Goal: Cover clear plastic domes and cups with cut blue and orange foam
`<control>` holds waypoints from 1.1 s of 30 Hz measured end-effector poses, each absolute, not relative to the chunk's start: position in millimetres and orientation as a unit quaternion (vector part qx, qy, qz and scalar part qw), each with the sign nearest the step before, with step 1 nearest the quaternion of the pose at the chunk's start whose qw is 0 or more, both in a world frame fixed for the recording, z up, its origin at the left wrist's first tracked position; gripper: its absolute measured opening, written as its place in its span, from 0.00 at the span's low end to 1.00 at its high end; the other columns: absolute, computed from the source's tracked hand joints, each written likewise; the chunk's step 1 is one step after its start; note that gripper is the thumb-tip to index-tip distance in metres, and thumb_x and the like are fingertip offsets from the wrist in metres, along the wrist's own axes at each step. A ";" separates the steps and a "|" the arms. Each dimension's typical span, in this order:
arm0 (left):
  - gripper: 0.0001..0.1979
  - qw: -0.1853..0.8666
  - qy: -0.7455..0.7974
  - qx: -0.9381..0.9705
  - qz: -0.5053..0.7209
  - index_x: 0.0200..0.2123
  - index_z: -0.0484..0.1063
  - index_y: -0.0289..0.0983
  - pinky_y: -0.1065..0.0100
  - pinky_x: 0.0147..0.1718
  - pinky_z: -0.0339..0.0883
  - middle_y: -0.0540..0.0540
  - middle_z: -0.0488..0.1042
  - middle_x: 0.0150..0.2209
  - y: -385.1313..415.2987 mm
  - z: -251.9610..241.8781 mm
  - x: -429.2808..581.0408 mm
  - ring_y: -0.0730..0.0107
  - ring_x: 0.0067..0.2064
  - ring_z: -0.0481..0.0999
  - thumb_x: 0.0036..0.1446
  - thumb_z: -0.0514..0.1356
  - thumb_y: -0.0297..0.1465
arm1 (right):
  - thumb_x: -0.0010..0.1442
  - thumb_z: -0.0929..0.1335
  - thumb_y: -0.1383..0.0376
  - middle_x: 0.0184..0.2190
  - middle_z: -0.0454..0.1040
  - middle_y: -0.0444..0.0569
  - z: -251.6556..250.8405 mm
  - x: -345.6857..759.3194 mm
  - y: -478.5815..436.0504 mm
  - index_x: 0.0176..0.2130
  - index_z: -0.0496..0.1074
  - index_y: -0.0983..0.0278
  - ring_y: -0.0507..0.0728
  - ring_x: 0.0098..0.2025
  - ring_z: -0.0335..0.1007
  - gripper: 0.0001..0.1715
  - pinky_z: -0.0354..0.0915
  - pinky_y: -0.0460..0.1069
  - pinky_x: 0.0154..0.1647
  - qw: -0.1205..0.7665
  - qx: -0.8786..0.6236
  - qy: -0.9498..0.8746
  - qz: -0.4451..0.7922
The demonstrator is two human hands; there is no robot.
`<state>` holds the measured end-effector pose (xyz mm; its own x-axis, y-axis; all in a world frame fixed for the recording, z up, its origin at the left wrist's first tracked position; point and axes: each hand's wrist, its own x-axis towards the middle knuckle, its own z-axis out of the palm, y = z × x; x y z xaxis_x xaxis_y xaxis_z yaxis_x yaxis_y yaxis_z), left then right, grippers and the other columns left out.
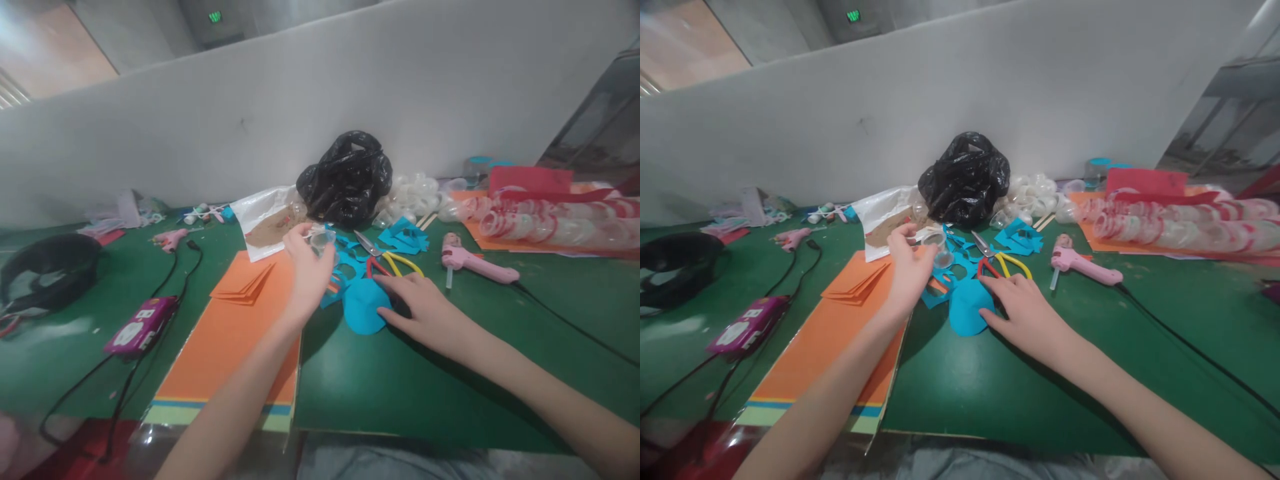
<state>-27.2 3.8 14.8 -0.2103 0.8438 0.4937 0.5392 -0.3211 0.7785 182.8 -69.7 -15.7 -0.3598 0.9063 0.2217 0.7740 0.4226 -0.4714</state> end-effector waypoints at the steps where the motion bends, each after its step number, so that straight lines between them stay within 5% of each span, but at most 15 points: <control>1: 0.24 0.163 0.571 0.603 0.532 0.51 0.59 0.41 0.48 0.60 0.60 0.41 0.63 0.53 7.6 12.6 -28.9 0.53 0.60 0.64 0.53 0.62 0.26 | 0.67 0.66 0.56 0.48 0.78 0.58 -15.5 183.1 -69.9 0.61 0.72 0.62 0.67 0.50 0.69 0.27 0.68 0.64 0.53 0.232 -0.507 -0.820 0.128; 7: 0.38 0.214 0.567 0.622 0.496 0.59 0.57 0.41 0.44 0.65 0.55 0.36 0.60 0.59 23.9 -6.0 -36.2 0.46 0.66 0.60 0.45 0.69 0.28 | 0.71 0.61 0.58 0.47 0.78 0.56 -11.2 196.6 -62.5 0.49 0.77 0.61 0.67 0.47 0.68 0.18 0.66 0.64 0.52 0.269 -0.523 -0.809 0.010; 12: 0.42 0.234 0.573 0.591 0.517 0.63 0.54 0.41 0.47 0.63 0.60 0.32 0.58 0.64 31.9 -9.9 -43.5 0.46 0.67 0.62 0.49 0.71 0.33 | 0.71 0.58 0.59 0.48 0.74 0.58 -6.2 227.2 -51.4 0.50 0.76 0.59 0.69 0.52 0.69 0.20 0.63 0.66 0.56 0.260 -0.588 -0.760 -0.096; 17: 0.32 0.313 0.582 0.580 0.477 0.57 0.59 0.38 0.53 0.60 0.63 0.36 0.68 0.58 33.9 -7.7 -45.4 0.54 0.61 0.70 0.52 0.70 0.32 | 0.71 0.56 0.62 0.50 0.72 0.69 -9.3 266.0 -47.5 0.55 0.73 0.72 0.73 0.53 0.68 0.26 0.64 0.63 0.51 0.173 -0.671 -0.697 -0.181; 22: 0.15 0.363 0.559 0.597 0.445 0.44 0.67 0.38 0.57 0.52 0.69 0.40 0.73 0.50 35.3 -8.0 -48.6 0.59 0.50 0.76 0.57 0.66 0.36 | 0.69 0.59 0.57 0.51 0.71 0.75 -22.2 293.2 -46.5 0.59 0.70 0.73 0.76 0.48 0.70 0.29 0.63 0.61 0.42 0.103 -0.751 -0.635 -0.146; 33: 0.18 0.275 0.491 0.681 0.468 0.51 0.69 0.41 0.54 0.60 0.64 0.41 0.73 0.54 27.4 1.2 -41.1 0.57 0.58 0.73 0.59 0.65 0.35 | 0.69 0.59 0.51 0.55 0.72 0.70 -36.3 300.9 -40.2 0.55 0.69 0.65 0.77 0.51 0.72 0.26 0.65 0.64 0.43 0.033 -0.769 -0.635 -0.061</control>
